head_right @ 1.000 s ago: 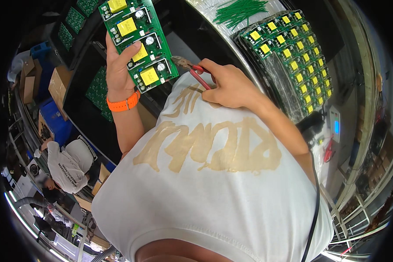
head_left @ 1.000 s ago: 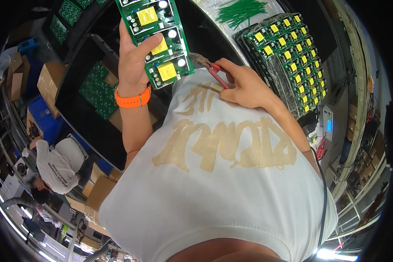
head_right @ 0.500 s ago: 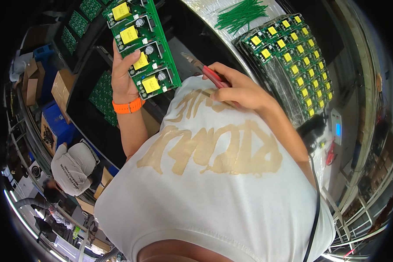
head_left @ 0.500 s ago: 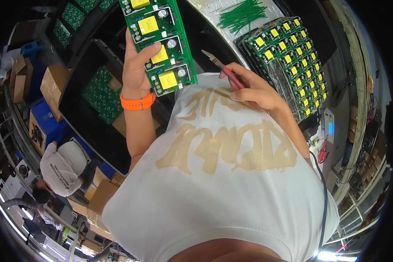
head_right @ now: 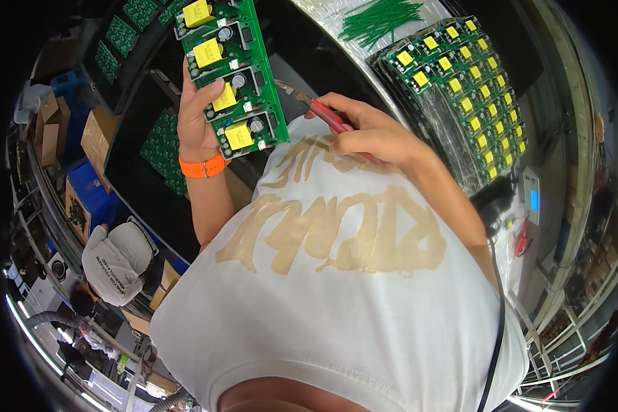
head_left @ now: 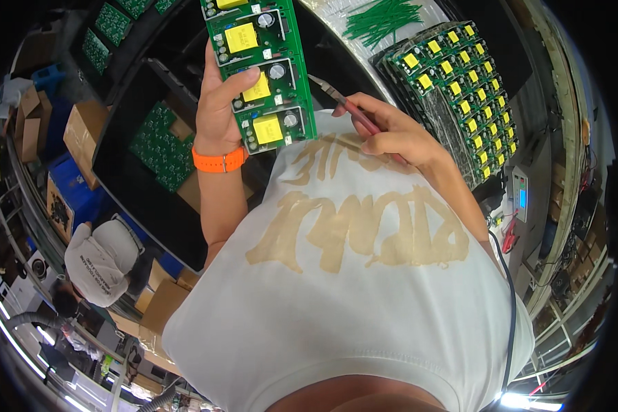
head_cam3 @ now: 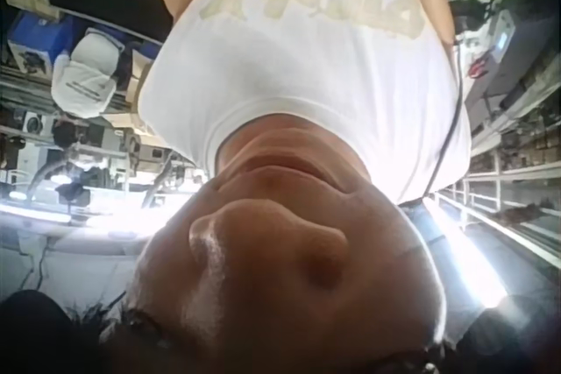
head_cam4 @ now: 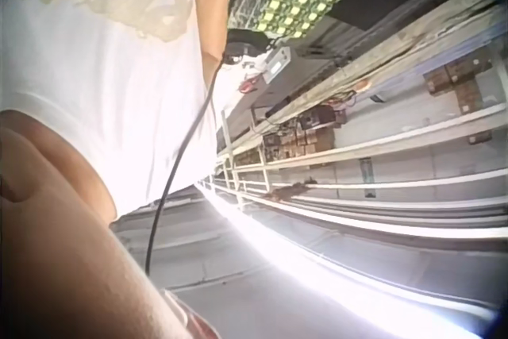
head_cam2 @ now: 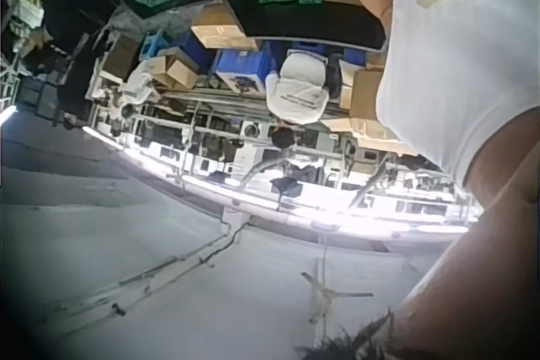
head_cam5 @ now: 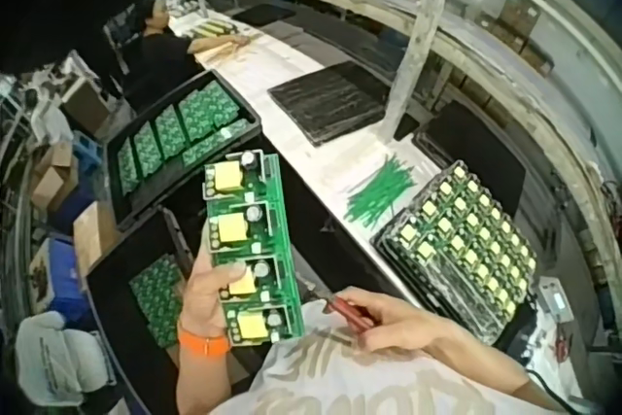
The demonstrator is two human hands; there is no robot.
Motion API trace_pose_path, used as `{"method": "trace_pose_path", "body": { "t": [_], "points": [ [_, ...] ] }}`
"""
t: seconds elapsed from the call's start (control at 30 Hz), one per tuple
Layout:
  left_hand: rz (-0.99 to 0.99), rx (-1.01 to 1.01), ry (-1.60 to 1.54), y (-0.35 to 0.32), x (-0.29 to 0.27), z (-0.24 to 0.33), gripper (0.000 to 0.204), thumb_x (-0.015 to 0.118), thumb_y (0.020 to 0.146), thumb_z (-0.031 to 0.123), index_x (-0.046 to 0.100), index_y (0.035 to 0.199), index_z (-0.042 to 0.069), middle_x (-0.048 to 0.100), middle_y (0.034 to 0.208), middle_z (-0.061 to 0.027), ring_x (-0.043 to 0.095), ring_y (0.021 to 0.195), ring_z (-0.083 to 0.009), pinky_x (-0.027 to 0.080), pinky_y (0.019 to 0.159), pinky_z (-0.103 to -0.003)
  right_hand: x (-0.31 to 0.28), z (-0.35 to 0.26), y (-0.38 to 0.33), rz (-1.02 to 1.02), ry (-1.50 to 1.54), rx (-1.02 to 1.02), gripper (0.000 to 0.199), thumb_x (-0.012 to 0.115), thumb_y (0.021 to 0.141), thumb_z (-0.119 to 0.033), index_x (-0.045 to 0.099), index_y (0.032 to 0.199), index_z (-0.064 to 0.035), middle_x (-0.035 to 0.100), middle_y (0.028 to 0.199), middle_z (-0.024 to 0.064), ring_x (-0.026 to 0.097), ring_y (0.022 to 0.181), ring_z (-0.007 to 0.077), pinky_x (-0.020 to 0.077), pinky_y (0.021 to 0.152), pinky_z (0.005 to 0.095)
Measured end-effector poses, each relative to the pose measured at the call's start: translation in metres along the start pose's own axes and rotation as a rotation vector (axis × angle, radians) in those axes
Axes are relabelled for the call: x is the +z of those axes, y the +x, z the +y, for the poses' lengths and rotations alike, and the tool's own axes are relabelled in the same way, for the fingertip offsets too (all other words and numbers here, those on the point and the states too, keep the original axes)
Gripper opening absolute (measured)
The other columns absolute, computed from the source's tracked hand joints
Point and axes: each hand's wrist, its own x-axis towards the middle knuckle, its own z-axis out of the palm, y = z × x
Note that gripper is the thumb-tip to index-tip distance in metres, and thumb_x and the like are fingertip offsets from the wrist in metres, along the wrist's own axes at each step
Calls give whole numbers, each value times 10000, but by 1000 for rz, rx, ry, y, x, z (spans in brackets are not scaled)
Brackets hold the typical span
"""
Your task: Inspecting, testing, and sorting printed circuit board assemblies (PCBAs) at a workbench in an electronics manufacturing facility.
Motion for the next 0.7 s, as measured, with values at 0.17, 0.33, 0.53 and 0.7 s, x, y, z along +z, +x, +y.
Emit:
{"method": "trace_pose_path", "body": {
  "t": [0.17,0.33,0.53,0.7],
  "points": [
    [13,-3,7,-1,0,-1,697,556,816,-113,370,1436,147,625,1193,-162,680,951,-277,583,789,-387,0,6,2,13,-4,-14,540,582,707,-116,549,1244,-77,460,695,-57,351,535,36,229,439,154],
    [30,-5,7,-2,0,-1,697,561,814,-114,375,1434,145,625,1194,-161,680,950,-277,584,786,-385,-1,9,4,17,-3,-18,538,576,702,-107,556,1239,-81,459,696,-54,353,549,38,233,450,156],
    [17,-9,-6,-1,0,-2,694,569,817,-108,373,1435,140,624,1197,-162,680,950,-278,584,786,-385,-4,13,5,18,-68,-19,525,571,701,-86,565,1226,-84,474,704,-37,370,569,53,254,470,167],
    [60,3,107,-2,9,0,701,574,820,-103,355,1443,133,620,1199,-170,679,947,-276,583,781,-385,2,15,3,115,-220,-71,517,576,704,-73,567,1221,-81,508,726,-13,402,593,66,290,494,185]
  ]
}}
